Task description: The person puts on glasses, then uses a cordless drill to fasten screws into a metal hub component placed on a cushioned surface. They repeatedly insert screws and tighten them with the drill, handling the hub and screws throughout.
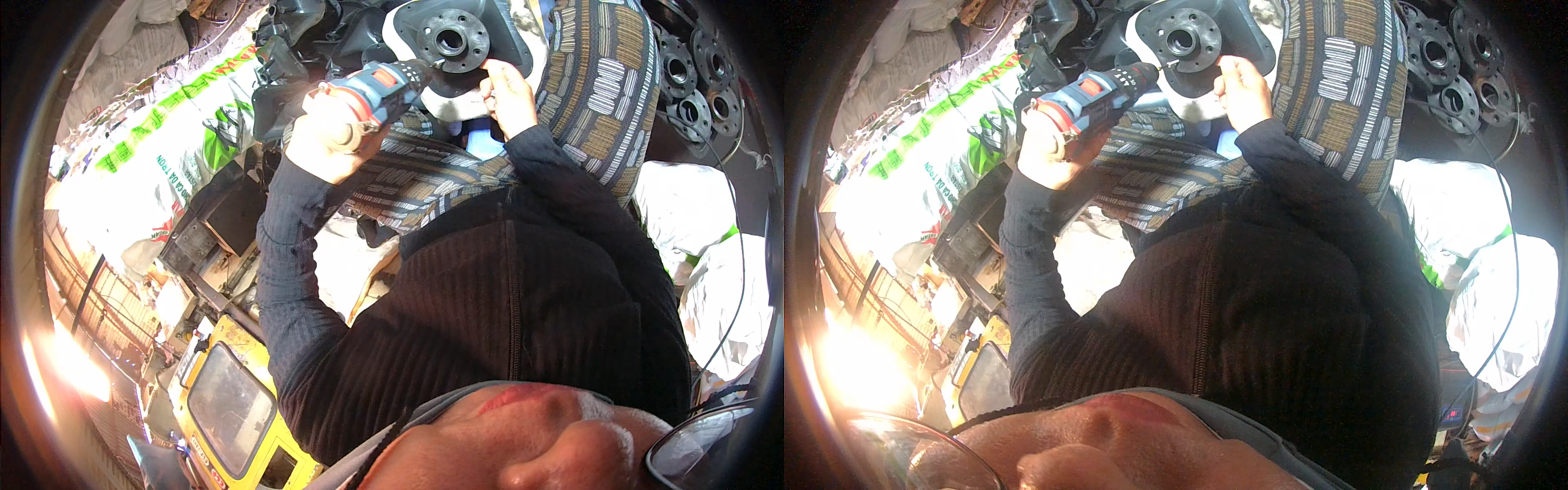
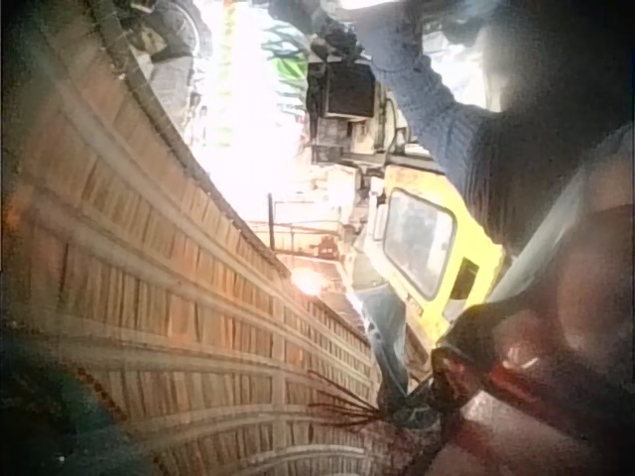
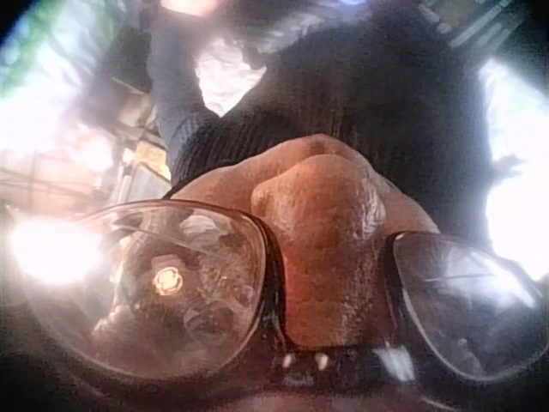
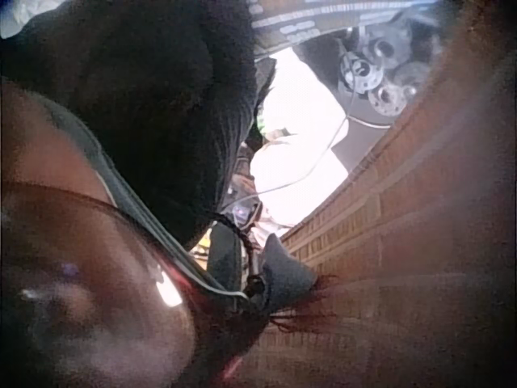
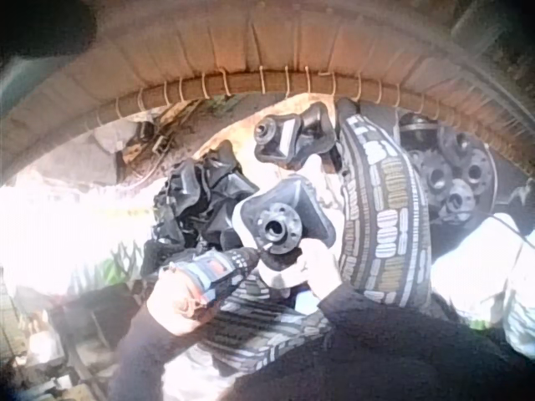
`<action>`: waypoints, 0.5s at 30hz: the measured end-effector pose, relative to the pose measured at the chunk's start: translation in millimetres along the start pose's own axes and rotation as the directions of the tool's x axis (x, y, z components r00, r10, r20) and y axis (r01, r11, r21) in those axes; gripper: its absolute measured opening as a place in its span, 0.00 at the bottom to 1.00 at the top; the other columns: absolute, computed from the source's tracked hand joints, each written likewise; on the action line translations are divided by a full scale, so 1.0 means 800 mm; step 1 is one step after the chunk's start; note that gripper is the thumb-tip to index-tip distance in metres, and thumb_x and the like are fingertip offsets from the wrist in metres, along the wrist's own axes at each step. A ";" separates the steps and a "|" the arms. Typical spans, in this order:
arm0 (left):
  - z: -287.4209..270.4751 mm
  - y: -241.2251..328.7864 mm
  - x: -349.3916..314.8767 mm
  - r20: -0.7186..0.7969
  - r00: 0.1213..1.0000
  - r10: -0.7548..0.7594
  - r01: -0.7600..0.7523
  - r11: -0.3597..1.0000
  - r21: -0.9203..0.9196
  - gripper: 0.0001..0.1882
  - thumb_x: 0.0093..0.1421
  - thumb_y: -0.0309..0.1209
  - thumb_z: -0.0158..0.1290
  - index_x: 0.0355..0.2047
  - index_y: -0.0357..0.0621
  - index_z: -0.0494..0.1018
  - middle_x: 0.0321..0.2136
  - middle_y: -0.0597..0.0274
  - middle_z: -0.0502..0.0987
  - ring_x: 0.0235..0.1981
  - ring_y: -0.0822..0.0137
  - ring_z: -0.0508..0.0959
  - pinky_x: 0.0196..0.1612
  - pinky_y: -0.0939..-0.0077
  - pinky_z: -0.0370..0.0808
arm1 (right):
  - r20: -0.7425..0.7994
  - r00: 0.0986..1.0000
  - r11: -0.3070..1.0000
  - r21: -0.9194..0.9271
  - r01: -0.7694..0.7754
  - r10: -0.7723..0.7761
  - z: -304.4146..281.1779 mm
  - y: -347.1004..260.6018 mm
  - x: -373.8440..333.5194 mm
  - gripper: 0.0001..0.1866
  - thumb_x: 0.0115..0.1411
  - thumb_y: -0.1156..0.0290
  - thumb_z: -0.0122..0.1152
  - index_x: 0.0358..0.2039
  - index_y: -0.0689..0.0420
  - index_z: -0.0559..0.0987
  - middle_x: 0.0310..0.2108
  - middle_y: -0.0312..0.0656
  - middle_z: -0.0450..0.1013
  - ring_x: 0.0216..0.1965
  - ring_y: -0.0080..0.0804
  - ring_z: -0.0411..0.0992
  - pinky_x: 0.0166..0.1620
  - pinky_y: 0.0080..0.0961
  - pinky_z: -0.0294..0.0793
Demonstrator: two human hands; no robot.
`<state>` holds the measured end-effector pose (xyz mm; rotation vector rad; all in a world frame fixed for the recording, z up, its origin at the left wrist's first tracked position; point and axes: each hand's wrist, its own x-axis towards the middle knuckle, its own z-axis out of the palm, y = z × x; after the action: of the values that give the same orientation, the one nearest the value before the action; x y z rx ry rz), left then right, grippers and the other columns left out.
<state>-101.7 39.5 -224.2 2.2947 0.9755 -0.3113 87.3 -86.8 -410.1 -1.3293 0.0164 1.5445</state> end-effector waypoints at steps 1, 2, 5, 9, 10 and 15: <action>-0.008 0.004 0.005 0.085 0.996 -0.041 0.035 0.997 0.064 0.20 0.47 0.28 0.61 0.43 0.44 0.75 0.38 0.52 0.78 0.39 0.58 0.80 0.43 0.64 0.76 | 0.000 1.000 0.999 -0.040 -0.023 0.023 0.002 0.001 0.001 0.16 0.67 0.61 0.49 0.44 0.61 0.74 0.20 0.32 0.69 0.19 0.15 0.63 0.23 0.16 0.63; -0.016 0.011 0.009 0.066 0.998 0.016 -0.019 0.999 0.046 0.19 0.47 0.30 0.61 0.42 0.43 0.76 0.36 0.52 0.79 0.36 0.56 0.80 0.41 0.66 0.77 | 0.026 1.000 0.998 -0.058 0.017 -0.016 0.002 0.001 0.003 0.16 0.67 0.61 0.49 0.43 0.61 0.74 0.20 0.32 0.69 0.19 0.15 0.63 0.23 0.16 0.63; -0.032 0.040 0.018 0.028 0.995 0.096 -0.098 0.993 0.069 0.23 0.47 0.34 0.59 0.46 0.46 0.74 0.32 0.52 0.80 0.28 0.52 0.81 0.32 0.68 0.78 | 0.063 0.998 0.997 -0.077 0.028 -0.023 0.008 0.003 0.005 0.11 0.67 0.61 0.49 0.39 0.56 0.73 0.19 0.29 0.67 0.16 0.14 0.58 0.20 0.14 0.55; -0.034 0.073 0.033 0.177 0.983 -0.057 0.037 0.993 0.110 0.37 0.46 0.34 0.60 0.58 0.53 0.61 0.33 0.50 0.79 0.30 0.51 0.81 0.31 0.65 0.78 | 0.037 0.994 0.969 -0.221 0.111 -0.105 0.012 0.005 0.009 0.11 0.67 0.63 0.49 0.29 0.55 0.70 0.18 0.29 0.66 0.17 0.13 0.59 0.20 0.15 0.57; -0.034 0.077 0.037 0.177 0.983 -0.045 0.024 0.992 0.122 0.37 0.46 0.34 0.60 0.58 0.53 0.61 0.32 0.50 0.79 0.30 0.51 0.81 0.31 0.65 0.78 | 0.030 0.995 0.975 -0.200 0.102 -0.098 0.012 0.006 0.010 0.11 0.67 0.64 0.49 0.29 0.55 0.70 0.18 0.29 0.66 0.17 0.13 0.59 0.20 0.15 0.57; -0.042 0.083 0.049 0.187 0.980 -0.071 0.036 0.982 0.183 0.32 0.46 0.33 0.60 0.54 0.51 0.66 0.28 0.50 0.79 0.30 0.52 0.80 0.30 0.65 0.77 | 0.012 0.993 0.970 -0.213 0.120 -0.120 0.013 0.009 0.010 0.11 0.67 0.65 0.49 0.30 0.56 0.70 0.18 0.29 0.66 0.17 0.14 0.60 0.21 0.15 0.58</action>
<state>-27.8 46.8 -184.9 2.3471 0.9438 -0.6565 76.2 -78.2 -415.9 -1.4707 -0.2317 1.4740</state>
